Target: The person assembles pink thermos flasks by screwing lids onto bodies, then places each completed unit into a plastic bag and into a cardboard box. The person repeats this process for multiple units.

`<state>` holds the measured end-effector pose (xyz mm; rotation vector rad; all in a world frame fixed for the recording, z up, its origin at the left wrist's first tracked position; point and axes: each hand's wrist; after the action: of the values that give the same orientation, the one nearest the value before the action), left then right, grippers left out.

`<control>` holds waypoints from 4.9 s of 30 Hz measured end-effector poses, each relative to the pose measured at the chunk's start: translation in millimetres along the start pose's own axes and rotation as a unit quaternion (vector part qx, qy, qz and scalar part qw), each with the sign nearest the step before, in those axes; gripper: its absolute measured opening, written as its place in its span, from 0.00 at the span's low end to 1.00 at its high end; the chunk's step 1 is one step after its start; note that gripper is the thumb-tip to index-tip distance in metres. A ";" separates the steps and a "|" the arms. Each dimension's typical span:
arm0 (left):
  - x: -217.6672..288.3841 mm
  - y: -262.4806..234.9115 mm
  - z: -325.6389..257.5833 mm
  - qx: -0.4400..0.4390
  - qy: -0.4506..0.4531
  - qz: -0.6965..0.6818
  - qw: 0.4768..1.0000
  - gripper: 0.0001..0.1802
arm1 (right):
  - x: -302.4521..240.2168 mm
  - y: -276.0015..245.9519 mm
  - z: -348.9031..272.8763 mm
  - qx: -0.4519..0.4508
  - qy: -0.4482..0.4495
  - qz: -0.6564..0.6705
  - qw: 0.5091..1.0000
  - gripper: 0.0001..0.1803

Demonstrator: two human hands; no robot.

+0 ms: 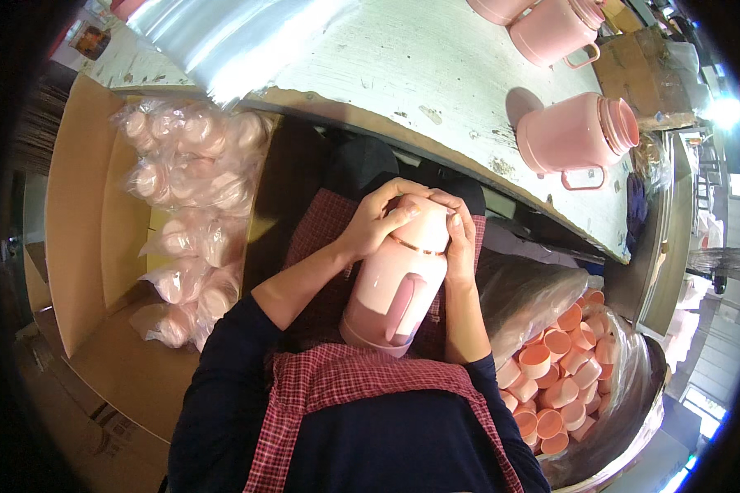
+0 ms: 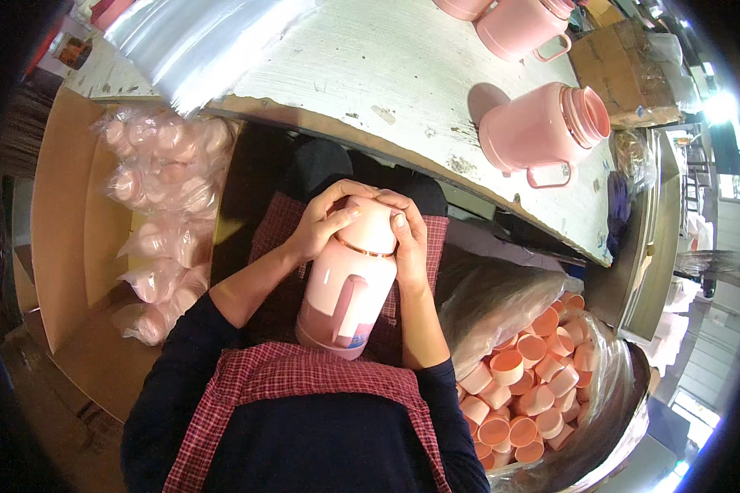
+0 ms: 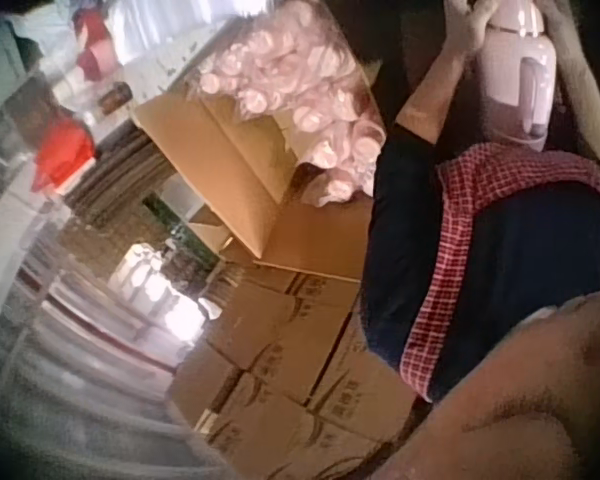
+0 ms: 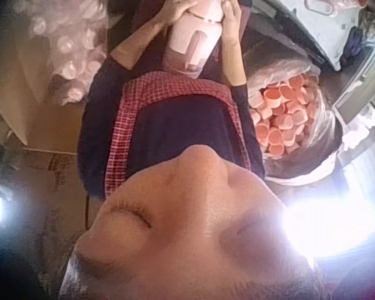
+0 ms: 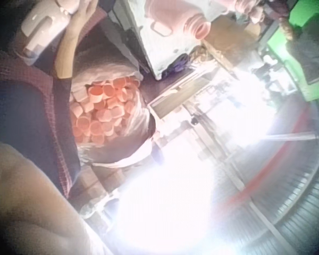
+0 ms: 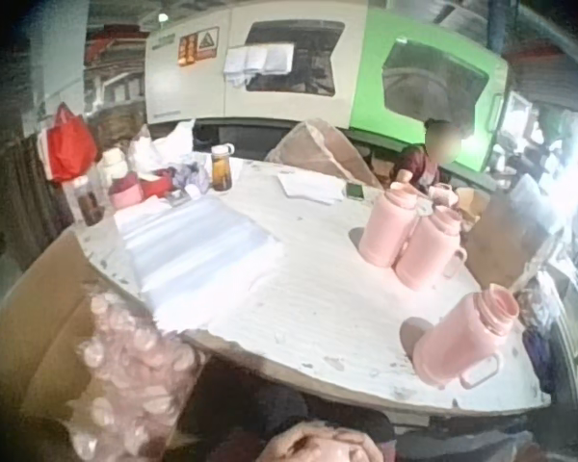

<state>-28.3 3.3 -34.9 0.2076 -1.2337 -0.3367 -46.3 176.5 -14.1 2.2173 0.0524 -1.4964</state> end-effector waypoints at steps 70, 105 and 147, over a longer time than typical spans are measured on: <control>-10.1 4.0 2.1 0.027 0.049 0.030 0.998 0.16 | 5.5 -6.9 2.0 -0.055 0.098 0.065 0.992 0.52; -5.1 2.9 1.7 0.005 0.019 -0.017 1.000 0.19 | 8.6 -6.9 -0.9 -0.046 0.058 0.076 0.994 0.53; 89.2 -254.7 207.6 0.052 0.046 0.749 0.659 0.11 | 11.1 -5.4 8.7 -0.074 0.024 0.106 0.991 0.45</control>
<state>-234.3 -260.9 25.6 -0.7177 -0.9549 1.1941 -50.8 175.4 -28.5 2.0685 -0.0535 -1.2831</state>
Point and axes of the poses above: each hand's wrist, its own z-axis towards the middle knuckle, its own y-axis out of the palm, x = y × z, and after that the axes turned 15 degrees about y, right-handed
